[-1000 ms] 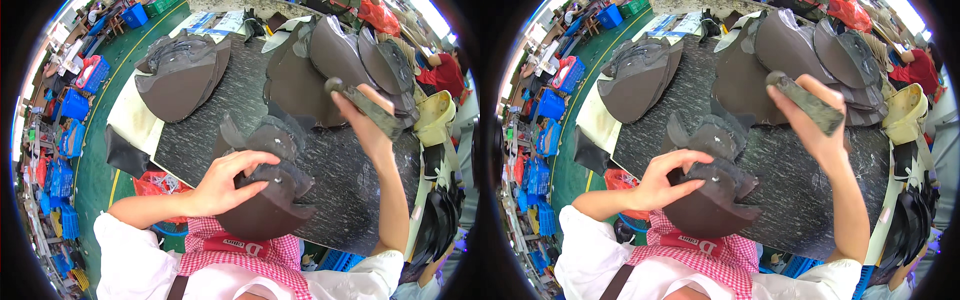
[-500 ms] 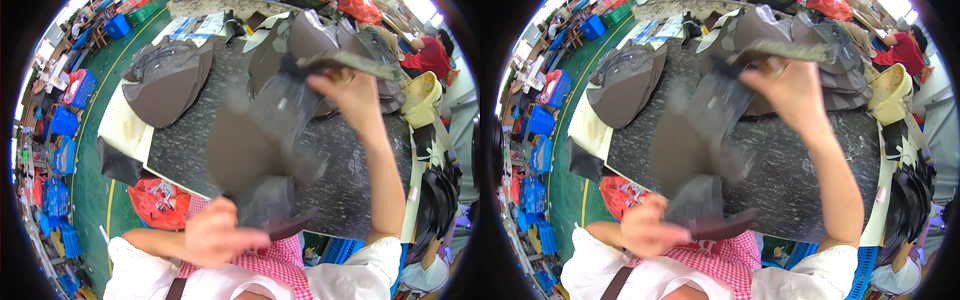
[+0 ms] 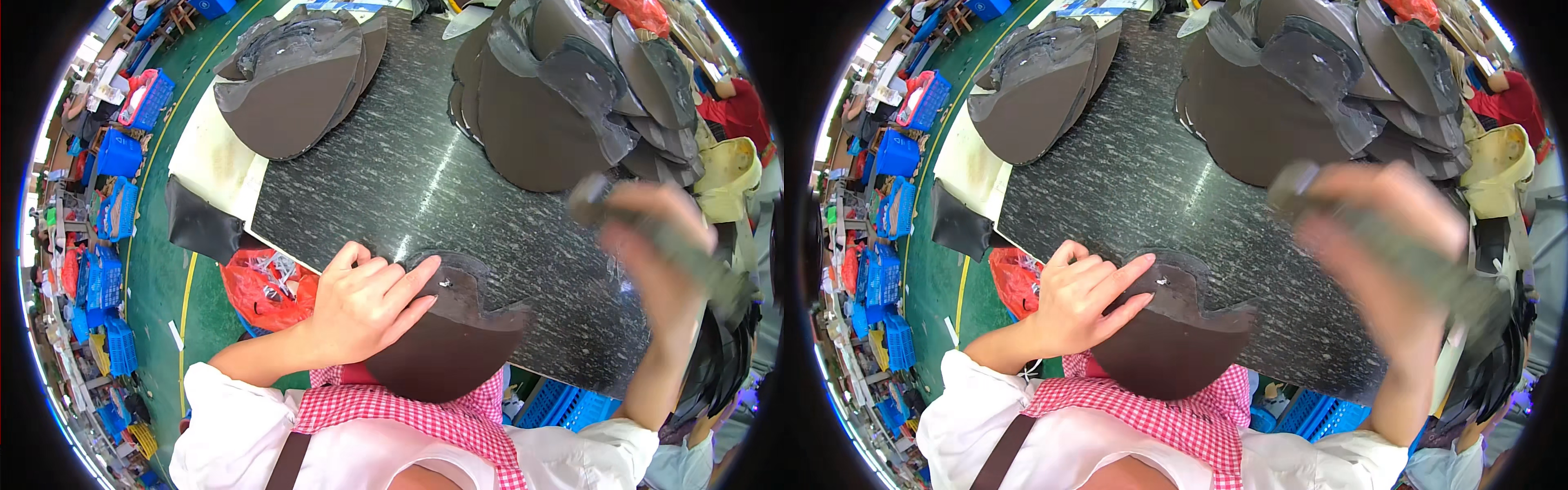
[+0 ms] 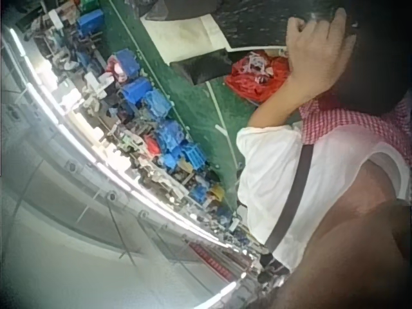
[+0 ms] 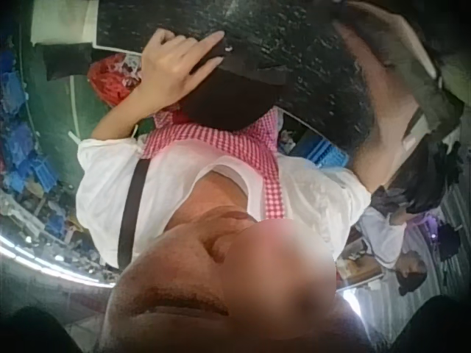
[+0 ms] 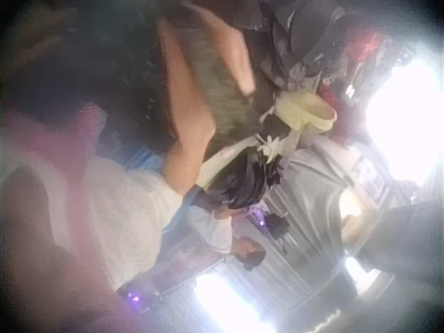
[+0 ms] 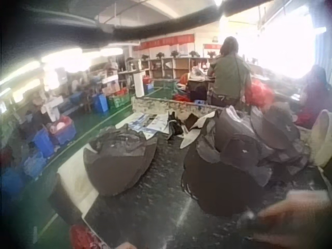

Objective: The person takes shoe upper pieces from a stack, folds the lining along the edges by hand, and flattens the folds using a small hammer.

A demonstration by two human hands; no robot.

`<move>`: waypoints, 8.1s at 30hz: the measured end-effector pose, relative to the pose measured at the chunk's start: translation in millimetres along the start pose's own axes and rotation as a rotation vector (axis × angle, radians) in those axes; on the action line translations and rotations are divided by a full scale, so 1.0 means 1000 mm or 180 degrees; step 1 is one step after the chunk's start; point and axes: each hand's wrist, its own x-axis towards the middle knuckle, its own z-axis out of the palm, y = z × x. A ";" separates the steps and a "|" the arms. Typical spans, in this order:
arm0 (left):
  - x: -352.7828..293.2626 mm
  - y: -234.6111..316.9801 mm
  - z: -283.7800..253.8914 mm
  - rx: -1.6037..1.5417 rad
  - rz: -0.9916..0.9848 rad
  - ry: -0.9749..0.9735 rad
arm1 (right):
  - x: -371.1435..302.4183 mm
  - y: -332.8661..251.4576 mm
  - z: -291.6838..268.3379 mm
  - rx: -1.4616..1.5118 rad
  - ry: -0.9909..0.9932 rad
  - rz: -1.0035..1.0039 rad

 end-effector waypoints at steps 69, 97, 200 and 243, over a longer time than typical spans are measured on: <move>0.070 -0.055 0.021 -0.1874 0.1273 -0.0480 | -0.038 -0.010 0.059 -0.0151 -0.0838 0.0050; 0.031 -0.043 0.015 -0.1009 0.1129 0.0169 | -0.003 -0.023 0.066 0.0303 -0.1321 -0.0070; 0.263 -0.024 0.046 -0.1884 0.1064 0.0738 | 0.123 0.209 0.001 -0.2537 0.0750 -0.1385; 0.087 -0.053 0.035 -0.0679 0.1865 0.0008 | -0.015 -0.007 0.052 0.0353 -0.1110 0.0775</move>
